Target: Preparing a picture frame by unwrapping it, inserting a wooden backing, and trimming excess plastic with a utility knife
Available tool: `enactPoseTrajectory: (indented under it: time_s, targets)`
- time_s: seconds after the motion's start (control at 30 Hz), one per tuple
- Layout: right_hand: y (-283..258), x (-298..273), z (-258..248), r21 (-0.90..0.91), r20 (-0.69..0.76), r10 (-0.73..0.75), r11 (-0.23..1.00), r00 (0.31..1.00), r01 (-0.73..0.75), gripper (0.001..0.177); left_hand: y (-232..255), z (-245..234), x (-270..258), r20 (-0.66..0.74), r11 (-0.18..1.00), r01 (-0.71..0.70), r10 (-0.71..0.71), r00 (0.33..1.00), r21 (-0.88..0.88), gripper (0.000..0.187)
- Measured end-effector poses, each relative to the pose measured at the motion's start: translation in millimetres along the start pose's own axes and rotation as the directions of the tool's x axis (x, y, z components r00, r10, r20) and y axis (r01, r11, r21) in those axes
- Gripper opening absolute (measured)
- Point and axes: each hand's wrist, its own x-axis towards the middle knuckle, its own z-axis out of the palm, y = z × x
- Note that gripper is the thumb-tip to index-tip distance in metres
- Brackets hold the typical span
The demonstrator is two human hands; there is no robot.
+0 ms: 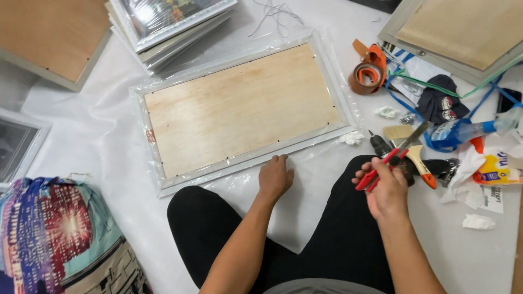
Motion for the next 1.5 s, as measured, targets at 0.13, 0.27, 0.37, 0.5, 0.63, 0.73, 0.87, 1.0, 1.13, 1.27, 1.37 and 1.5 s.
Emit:
enactPoseTrajectory:
  time_s: [0.13,0.27,0.37,0.5,0.63,0.73,0.87,1.0,1.13,1.27,1.37,1.5]
  targets:
    - [35.8,54.0,1.1,0.178,-0.071,0.176,0.971,0.982,-0.161,0.013,21.0,24.8,20.9,-0.061,0.947,-0.154,0.178,0.982,0.283,0.059]
    - [76.6,121.1,11.3,0.069,-0.121,0.216,0.976,0.969,-0.209,0.048,51.2,51.1,62.3,-0.171,0.831,-0.255,0.380,0.909,0.494,0.078]
    - [70.8,129.3,29.4,0.046,-0.084,0.128,0.991,0.988,-0.124,0.014,68.1,60.9,90.1,-0.175,0.840,-0.257,0.378,0.909,0.478,0.083]
    - [16.5,99.4,54.4,0.345,0.030,0.089,0.934,0.996,-0.094,0.024,57.4,76.8,130.8,-0.140,0.827,-0.265,0.378,0.915,0.496,0.081]
    - [12.8,82.0,63.5,0.116,-0.199,0.077,0.992,0.977,-0.055,0.020,60.0,66.3,171.2,-0.255,0.871,-0.246,0.376,0.891,0.426,0.016]
    - [27.2,45.0,78.4,0.221,-0.259,0.266,0.952,0.929,-0.211,0.031,78.9,40.9,187.9,-0.079,0.951,-0.196,0.220,0.972,0.239,0.037]
    - [81.7,48.9,70.4,0.059,-0.274,0.306,0.951,0.912,-0.302,0.036,90.3,41.0,211.9,0.033,0.941,-0.255,0.254,0.967,0.224,0.020]
    - [88.0,59.8,68.7,-0.038,-0.262,0.364,0.922,0.894,-0.386,0.037,109.9,33.0,215.0,0.055,0.963,-0.224,0.219,0.974,0.148,0.020]
    - [84.9,67.3,72.9,-0.068,-0.284,0.427,0.884,0.858,-0.463,0.040,110.3,42.1,225.3,0.120,0.953,-0.274,0.259,0.958,0.127,0.020]
    - [95.6,82.9,70.8,-0.066,-0.251,0.451,0.875,0.856,-0.480,0.041,103.1,48.2,238.7,0.089,0.954,-0.258,0.247,0.965,0.152,0.012]
    - [80.6,80.9,76.6,-0.058,-0.240,0.471,0.866,0.849,-0.497,0.043,112.6,33.4,237.0,0.131,0.955,-0.272,0.257,0.957,0.115,0.014]
    - [68.1,78.6,82.0,-0.053,-0.230,0.480,0.862,0.847,-0.503,0.044,115.7,30.2,241.0,0.174,0.952,-0.283,0.261,0.950,0.117,0.014]
